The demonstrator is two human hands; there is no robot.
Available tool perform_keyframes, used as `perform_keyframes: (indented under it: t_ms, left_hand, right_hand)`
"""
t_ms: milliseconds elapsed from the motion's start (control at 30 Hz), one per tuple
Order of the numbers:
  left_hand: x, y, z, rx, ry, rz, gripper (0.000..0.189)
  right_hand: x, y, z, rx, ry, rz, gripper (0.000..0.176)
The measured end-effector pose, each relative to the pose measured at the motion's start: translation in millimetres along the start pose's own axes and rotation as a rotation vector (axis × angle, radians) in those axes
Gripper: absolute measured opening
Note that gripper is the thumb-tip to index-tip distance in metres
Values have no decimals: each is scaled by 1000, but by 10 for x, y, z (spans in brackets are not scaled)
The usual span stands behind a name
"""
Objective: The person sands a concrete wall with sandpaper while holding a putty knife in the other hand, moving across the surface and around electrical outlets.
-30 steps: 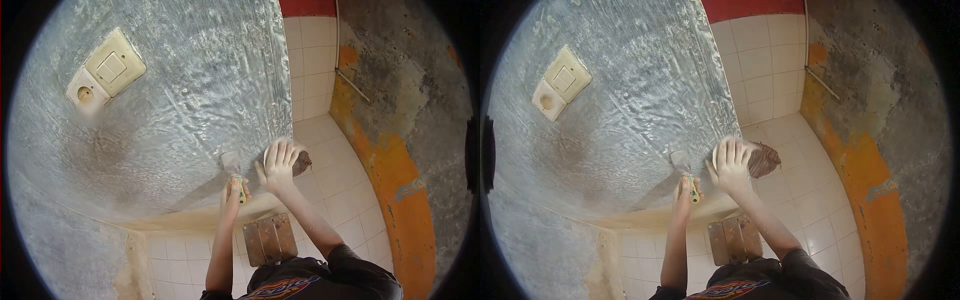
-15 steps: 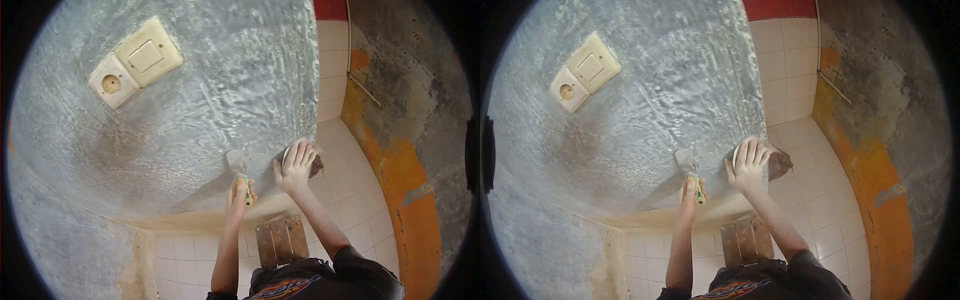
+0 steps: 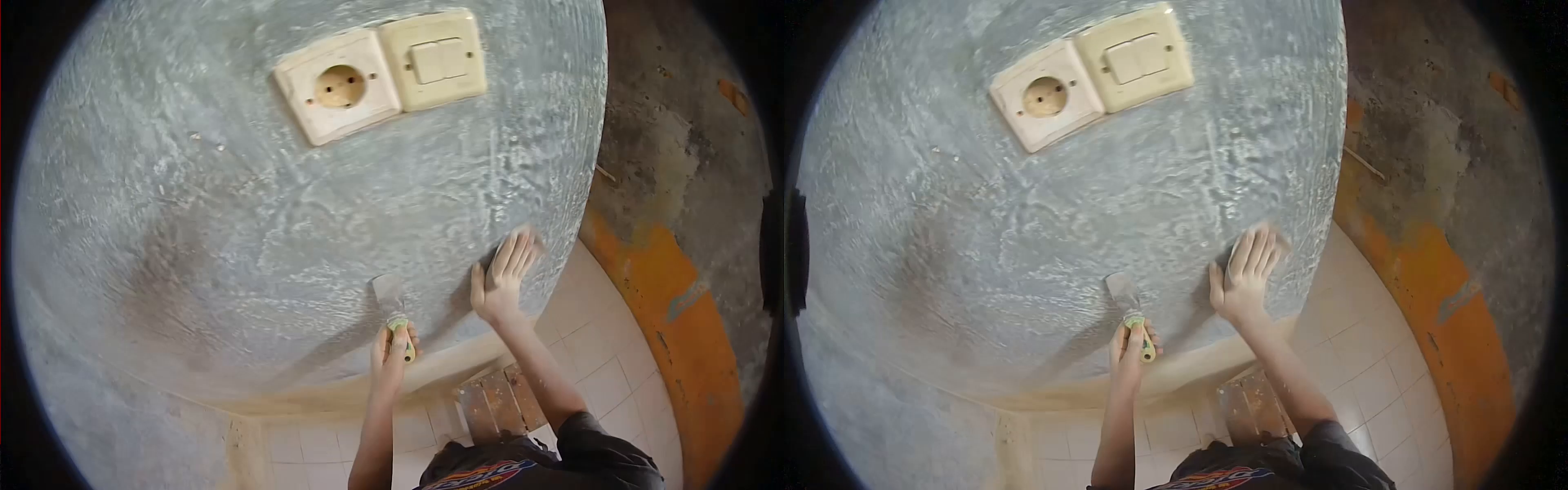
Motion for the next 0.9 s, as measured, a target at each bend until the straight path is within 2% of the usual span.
perform_keyframes:
  t_ms: [133,267,333,400,467,500,567,667,700,767,833,900]
  left_hand:
    - [-12,59,382,81,44,-3,32]
    - [110,153,619,106,15,34,31]
    - [181,49,750,136,80,96,34]
    - [267,27,812,172,50,108,36]
    - [301,50,875,207,30,114,38]
    - [311,67,897,185,-3,134,37]
    - [332,120,930,167,-19,155,36]
    - [262,265,917,81,-7,153,37]
    - [248,317,904,36,-27,85,37]
    - [335,312,912,-16,-32,21,38]
    - [368,305,929,-38,42,-23,39]
    - [374,238,980,-17,80,-19,39]
  right_hand:
    - [-842,-762,358,-52,15,53,75]
    - [-434,-1184,-5,67,29,178,75]
    - [107,-1232,-257,58,-53,100,76]
    - [629,-1174,-496,84,-64,142,77]
    - [641,-1228,-513,131,-74,151,77]
    - [423,-1323,-431,126,-75,160,77]
    - [-158,-1571,-131,103,65,192,72]
    - [-788,-1850,143,126,55,237,68]
    - [-853,-1893,147,129,95,258,67]
    - [-725,-1930,115,117,127,278,66]
    - [-327,-1852,-99,45,59,351,65]
    - [215,-1724,-355,20,-66,306,64]
Point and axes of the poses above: each hand's wrist, its own x-axis away from the middle knuckle, its own z-axis out of the back of the hand, y = z × x, the point moved 5 cm from there along -x, towards the middle knuckle, and after that the axes turned 6 degrees about x, right-handed, at the moved point
